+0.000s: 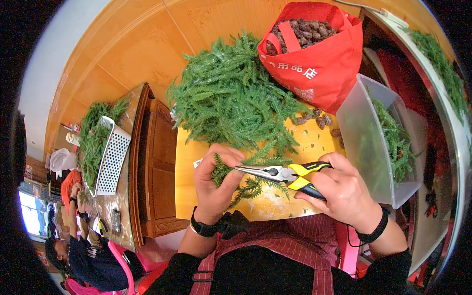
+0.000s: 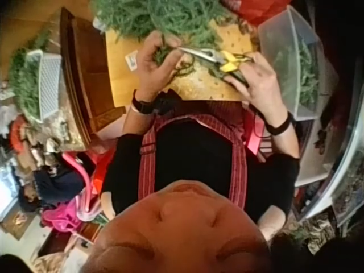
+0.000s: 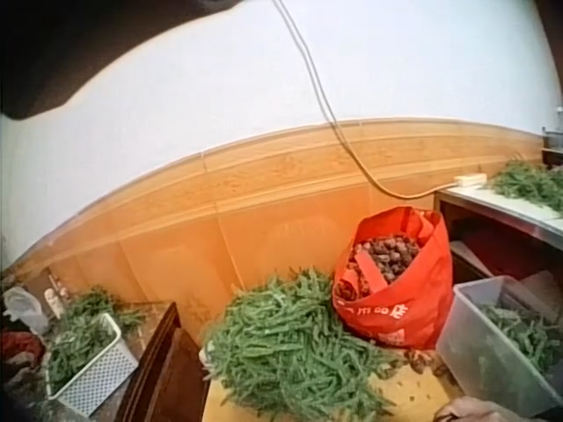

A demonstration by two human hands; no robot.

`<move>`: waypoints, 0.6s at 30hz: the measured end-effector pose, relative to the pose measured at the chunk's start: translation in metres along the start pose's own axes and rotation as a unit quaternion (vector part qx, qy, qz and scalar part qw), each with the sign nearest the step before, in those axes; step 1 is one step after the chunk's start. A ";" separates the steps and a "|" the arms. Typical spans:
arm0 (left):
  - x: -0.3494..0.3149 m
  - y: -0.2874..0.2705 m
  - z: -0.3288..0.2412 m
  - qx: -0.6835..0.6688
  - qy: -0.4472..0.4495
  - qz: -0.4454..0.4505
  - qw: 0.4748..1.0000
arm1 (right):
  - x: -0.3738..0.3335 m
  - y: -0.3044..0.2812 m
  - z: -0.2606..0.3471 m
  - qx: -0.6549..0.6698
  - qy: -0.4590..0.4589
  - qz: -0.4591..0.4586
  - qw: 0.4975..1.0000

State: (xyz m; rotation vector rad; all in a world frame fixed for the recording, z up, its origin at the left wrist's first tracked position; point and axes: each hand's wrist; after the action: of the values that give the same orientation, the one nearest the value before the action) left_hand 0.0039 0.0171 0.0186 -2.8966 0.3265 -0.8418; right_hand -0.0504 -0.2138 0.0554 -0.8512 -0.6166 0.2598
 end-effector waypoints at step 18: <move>-0.004 0.007 -0.002 -0.060 -0.075 -0.068 0.993 | -0.004 -0.005 0.015 0.133 0.099 0.014 0.986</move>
State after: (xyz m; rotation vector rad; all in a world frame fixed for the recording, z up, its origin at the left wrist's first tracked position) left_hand -0.0016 0.0118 0.0166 -3.1005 0.1740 -0.6374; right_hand -0.0628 -0.2090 0.0656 -0.6191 -0.3748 0.2726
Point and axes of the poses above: each hand's wrist, its own x-axis towards the middle knuckle, its own y-axis out of the palm, z = x × y, and after that the axes turned 10 degrees about x, right-handed
